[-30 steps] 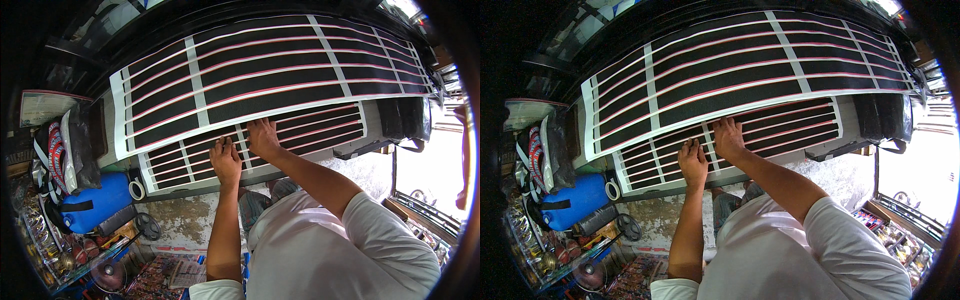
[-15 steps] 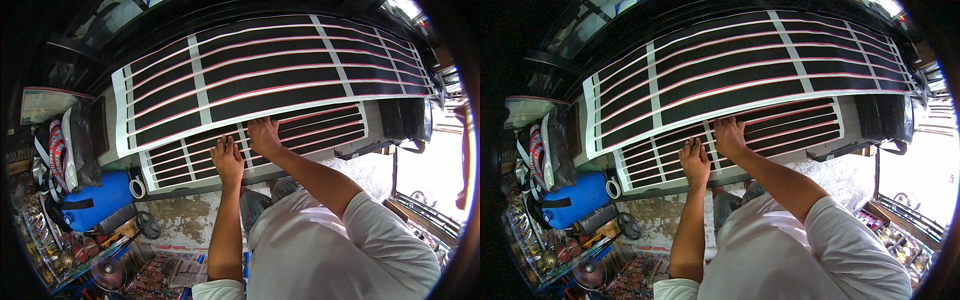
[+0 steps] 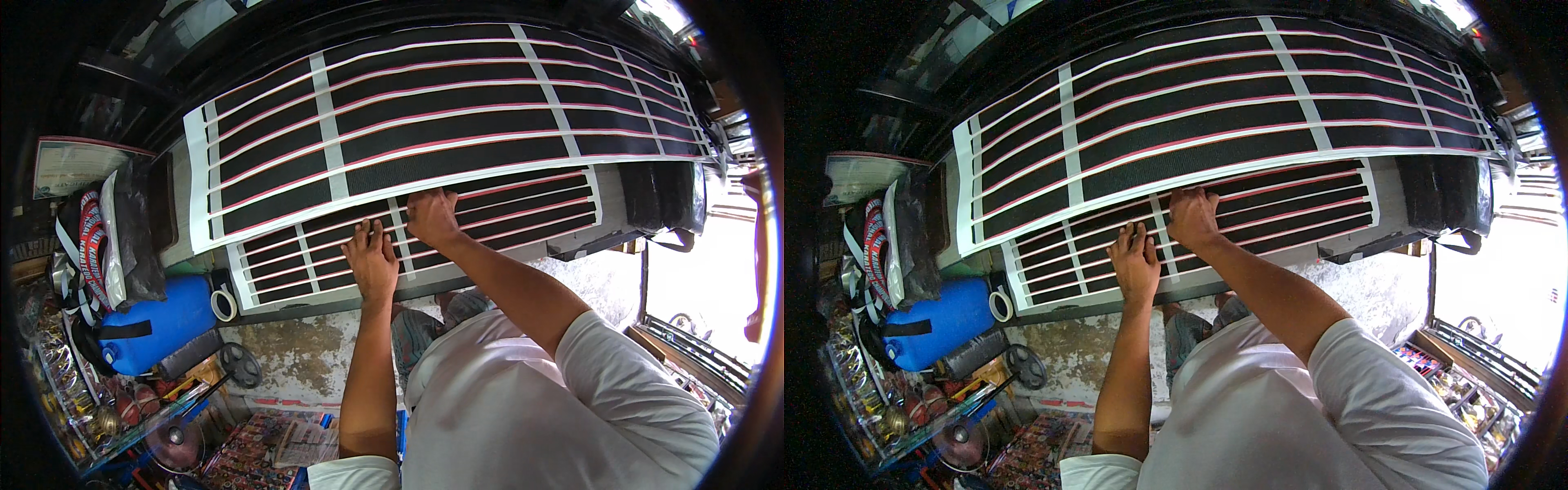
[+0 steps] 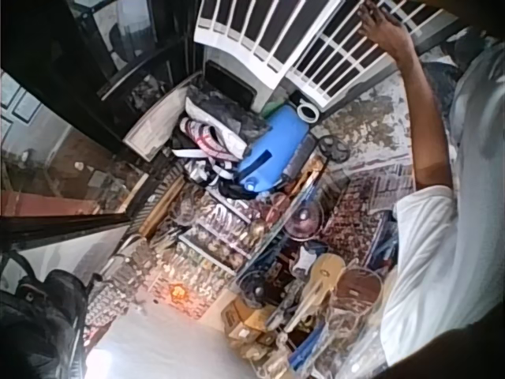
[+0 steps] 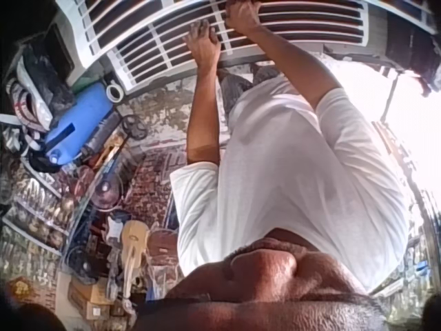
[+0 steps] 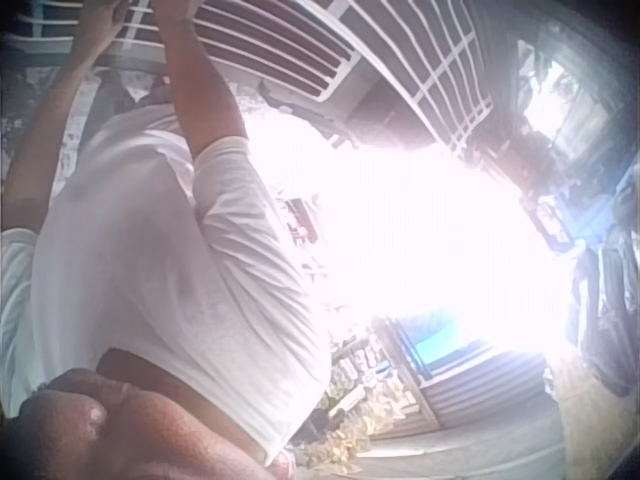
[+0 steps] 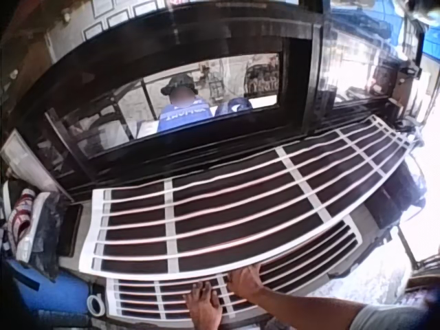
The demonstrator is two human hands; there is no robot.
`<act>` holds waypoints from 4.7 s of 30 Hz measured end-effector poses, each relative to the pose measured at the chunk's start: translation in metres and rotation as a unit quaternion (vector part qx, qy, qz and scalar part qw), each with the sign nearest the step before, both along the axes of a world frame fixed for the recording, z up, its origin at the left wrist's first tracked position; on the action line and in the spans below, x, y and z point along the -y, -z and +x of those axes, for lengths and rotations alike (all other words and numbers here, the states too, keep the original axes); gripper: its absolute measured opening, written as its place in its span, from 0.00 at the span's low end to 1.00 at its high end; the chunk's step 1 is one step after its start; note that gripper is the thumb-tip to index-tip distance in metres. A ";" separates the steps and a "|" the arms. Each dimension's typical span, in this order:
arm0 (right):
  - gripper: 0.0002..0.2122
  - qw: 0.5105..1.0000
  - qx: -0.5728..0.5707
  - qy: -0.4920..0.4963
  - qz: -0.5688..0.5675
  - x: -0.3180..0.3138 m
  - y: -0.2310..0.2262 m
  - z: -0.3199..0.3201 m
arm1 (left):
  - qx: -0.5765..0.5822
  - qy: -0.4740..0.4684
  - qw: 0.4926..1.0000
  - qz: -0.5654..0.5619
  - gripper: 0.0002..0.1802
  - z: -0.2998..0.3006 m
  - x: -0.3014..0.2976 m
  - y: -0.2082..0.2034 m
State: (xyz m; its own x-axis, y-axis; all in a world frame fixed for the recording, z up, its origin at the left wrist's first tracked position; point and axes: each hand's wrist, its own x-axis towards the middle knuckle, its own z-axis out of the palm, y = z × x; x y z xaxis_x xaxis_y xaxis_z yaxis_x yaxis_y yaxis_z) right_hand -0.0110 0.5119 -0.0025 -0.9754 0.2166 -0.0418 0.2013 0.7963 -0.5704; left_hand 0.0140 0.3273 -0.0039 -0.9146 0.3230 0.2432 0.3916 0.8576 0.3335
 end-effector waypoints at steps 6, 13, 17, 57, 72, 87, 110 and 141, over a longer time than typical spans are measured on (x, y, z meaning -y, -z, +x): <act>0.13 0.999 0.042 -0.030 0.008 -0.003 -0.010 0.000 | 0.003 -0.002 1.000 0.009 0.21 0.000 0.002 0.002; 0.13 0.999 0.030 -0.037 0.019 -0.004 -0.013 0.002 | 0.005 -0.003 1.000 0.014 0.20 0.000 0.002 0.004; 0.14 0.998 0.031 -0.045 0.015 -0.006 -0.014 0.005 | 0.016 -0.006 1.000 0.008 0.20 0.000 0.002 0.002; 0.19 0.991 -0.018 -0.101 0.083 -0.015 -0.013 0.004 | 0.078 -0.057 0.994 -0.059 0.19 0.002 -0.005 -0.007; 0.25 0.932 -0.111 -0.261 0.226 -0.016 -0.019 0.054 | 0.084 -0.062 0.994 -0.041 0.21 0.004 -0.009 -0.006; 0.29 0.968 -0.026 -0.229 0.104 -0.020 -0.031 0.079 | 0.087 -0.051 0.995 -0.027 0.22 0.005 -0.007 -0.007; 0.29 0.969 -0.017 -0.214 0.119 -0.021 -0.042 0.071 | 0.086 -0.056 0.994 -0.031 0.24 0.009 -0.009 -0.006; 0.36 0.972 0.058 -0.189 0.128 -0.003 -0.041 0.063 | 0.081 0.083 0.986 0.121 0.15 -0.028 -0.017 -0.015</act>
